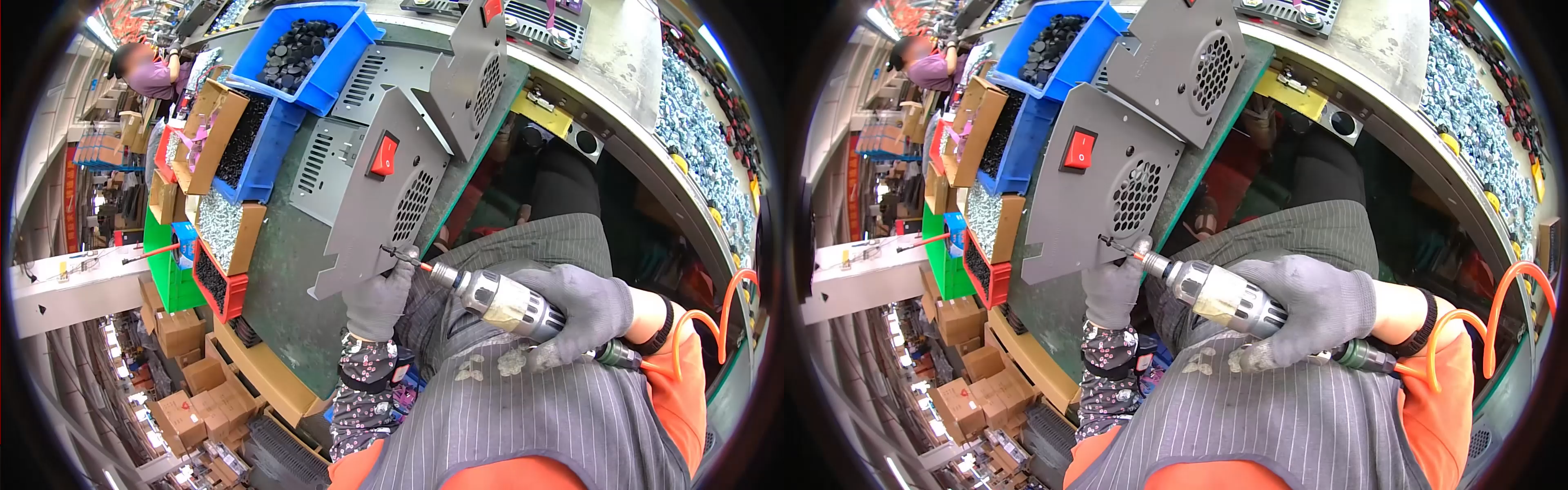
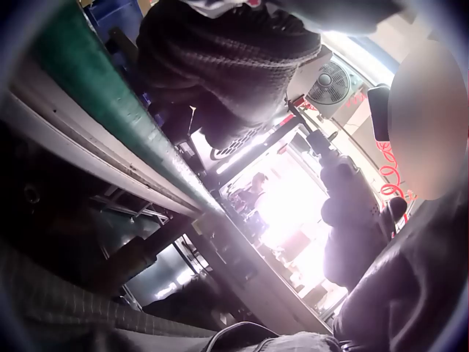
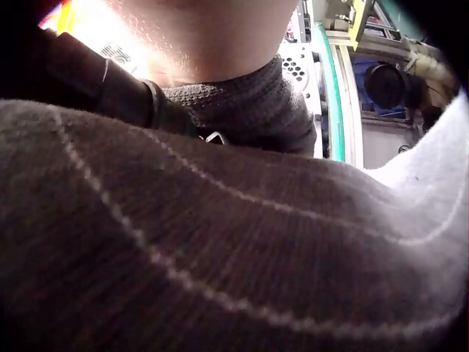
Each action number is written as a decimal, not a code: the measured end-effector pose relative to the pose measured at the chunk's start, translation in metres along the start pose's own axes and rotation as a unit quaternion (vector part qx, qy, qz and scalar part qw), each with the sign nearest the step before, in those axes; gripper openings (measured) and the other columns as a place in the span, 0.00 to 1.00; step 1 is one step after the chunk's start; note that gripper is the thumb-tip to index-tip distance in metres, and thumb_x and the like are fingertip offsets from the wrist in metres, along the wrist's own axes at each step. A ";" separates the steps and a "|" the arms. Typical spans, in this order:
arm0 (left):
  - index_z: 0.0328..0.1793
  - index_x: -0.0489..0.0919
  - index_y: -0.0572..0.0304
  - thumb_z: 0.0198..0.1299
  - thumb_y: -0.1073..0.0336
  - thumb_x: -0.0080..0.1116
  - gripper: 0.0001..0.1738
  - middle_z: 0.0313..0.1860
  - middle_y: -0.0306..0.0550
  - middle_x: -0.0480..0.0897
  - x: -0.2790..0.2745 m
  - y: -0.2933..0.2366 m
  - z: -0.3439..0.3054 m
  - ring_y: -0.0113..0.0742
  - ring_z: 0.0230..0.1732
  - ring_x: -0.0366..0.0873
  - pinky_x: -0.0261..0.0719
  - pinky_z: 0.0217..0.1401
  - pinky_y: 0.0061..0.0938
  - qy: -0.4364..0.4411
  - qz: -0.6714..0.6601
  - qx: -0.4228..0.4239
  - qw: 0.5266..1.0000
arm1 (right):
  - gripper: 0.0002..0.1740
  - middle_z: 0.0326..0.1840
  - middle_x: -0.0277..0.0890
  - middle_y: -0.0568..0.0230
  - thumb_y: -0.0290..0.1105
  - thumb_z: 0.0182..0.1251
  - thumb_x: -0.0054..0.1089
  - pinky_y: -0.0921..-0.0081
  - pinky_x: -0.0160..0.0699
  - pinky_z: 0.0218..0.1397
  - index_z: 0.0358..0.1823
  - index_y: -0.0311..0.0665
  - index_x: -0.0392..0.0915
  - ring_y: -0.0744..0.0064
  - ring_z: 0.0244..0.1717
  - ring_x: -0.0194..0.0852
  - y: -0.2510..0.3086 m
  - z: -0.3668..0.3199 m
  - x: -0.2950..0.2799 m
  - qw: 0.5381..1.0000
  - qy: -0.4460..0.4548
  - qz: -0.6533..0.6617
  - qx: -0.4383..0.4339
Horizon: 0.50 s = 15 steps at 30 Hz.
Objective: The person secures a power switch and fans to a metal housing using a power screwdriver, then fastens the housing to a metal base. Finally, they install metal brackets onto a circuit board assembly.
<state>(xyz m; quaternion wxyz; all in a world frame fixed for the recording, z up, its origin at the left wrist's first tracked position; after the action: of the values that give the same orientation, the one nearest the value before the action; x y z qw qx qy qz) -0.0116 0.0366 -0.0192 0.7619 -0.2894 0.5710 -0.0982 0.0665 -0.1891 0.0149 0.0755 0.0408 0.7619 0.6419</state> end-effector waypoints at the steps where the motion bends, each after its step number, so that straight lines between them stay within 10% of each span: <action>1: 0.49 0.78 0.67 0.49 0.68 0.70 0.21 0.42 0.49 0.84 -0.001 -0.001 0.000 0.40 0.42 0.82 0.78 0.48 0.32 0.000 -0.001 0.000 1.000 | 0.36 0.37 0.78 0.59 0.43 0.47 0.75 0.72 0.78 0.43 0.55 0.33 0.70 0.69 0.37 0.78 0.001 0.001 0.000 1.000 -0.009 0.011 -0.004; 7: 0.37 0.85 0.57 0.50 0.57 0.69 0.13 0.33 0.45 0.83 -0.002 0.000 0.003 0.45 0.36 0.80 0.77 0.40 0.37 -0.018 0.027 0.031 0.999 | 0.35 0.36 0.79 0.56 0.44 0.48 0.74 0.70 0.78 0.42 0.53 0.32 0.70 0.65 0.38 0.80 -0.003 0.007 0.003 0.999 -0.009 0.030 -0.007; 13: 0.47 0.79 0.67 0.48 0.69 0.70 0.20 0.42 0.47 0.84 0.004 0.000 -0.001 0.38 0.42 0.82 0.78 0.49 0.29 0.012 0.146 0.145 0.979 | 0.34 0.33 0.79 0.58 0.44 0.47 0.74 0.71 0.78 0.41 0.51 0.33 0.70 0.66 0.36 0.81 0.010 0.011 0.005 0.998 0.001 0.047 0.052; 15: 0.50 0.77 0.67 0.48 0.70 0.68 0.22 0.45 0.48 0.82 0.004 0.010 0.003 0.38 0.46 0.80 0.78 0.50 0.30 0.048 -0.034 0.005 0.998 | 0.33 0.32 0.79 0.59 0.44 0.47 0.73 0.71 0.79 0.41 0.50 0.33 0.70 0.66 0.35 0.81 0.016 0.011 0.002 0.998 0.009 0.031 0.056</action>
<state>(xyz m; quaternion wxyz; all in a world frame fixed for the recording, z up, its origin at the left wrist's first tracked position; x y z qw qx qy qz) -0.0091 0.0439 -0.0274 0.7310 -0.2997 0.5965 -0.1413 0.0656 -0.1752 0.0289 0.0465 0.0632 0.7954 0.6010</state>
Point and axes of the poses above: each hand's wrist, its own z-axis towards the middle knuckle, its own x-axis out of the palm, y = z × x, the point moved 5 cm from there along z, towards the middle knuckle
